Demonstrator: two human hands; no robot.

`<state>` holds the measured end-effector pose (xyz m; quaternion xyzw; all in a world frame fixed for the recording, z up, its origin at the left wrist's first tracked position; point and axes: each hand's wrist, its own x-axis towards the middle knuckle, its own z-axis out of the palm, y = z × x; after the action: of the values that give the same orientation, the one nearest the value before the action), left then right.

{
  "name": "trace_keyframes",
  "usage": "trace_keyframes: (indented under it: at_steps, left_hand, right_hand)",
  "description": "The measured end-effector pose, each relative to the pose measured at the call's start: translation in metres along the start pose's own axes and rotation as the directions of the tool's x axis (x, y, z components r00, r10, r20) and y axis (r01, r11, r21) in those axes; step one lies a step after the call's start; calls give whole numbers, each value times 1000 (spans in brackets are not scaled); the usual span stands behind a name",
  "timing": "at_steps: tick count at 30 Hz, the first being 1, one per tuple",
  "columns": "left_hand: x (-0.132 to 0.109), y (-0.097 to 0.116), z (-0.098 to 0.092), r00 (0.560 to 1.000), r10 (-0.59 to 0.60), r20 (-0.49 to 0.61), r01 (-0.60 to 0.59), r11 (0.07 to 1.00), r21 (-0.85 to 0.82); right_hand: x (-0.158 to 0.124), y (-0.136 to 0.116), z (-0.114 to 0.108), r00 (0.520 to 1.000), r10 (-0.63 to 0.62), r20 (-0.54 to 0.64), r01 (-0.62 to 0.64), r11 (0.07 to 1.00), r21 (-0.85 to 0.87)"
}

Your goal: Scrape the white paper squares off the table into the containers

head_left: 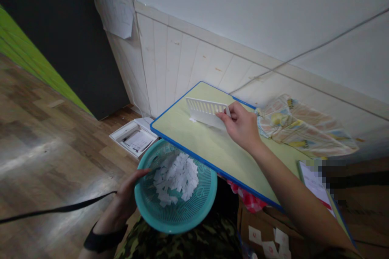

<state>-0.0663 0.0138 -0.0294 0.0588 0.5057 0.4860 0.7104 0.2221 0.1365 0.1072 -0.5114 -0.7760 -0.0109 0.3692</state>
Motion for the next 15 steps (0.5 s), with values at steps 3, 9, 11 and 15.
trace_keyframes:
  at_steps: [3, 9, 11, 15]
  left_hand:
    - [0, 0, -1, 1000, 17, 5, -17, 1000, 5]
    - [1, -3, -5, 1000, 16, 24, -16, 1000, -3]
    - [3, -4, -7, 1000, 19, 20, -19, 1000, -6]
    - [4, -5, -8, 999, -4, 49, 4, 1000, -7]
  right_hand:
    - [-3, -7, -3, 1000, 25, -15, -24, 998, 66]
    - [-11, -8, -7, 998, 62, -12, -61, 994, 95]
    - [-16, -9, -8, 995, 91, 34, -95, 987, 130]
    - [-28, -13, -13, 984, 146, 101, -168, 952, 258]
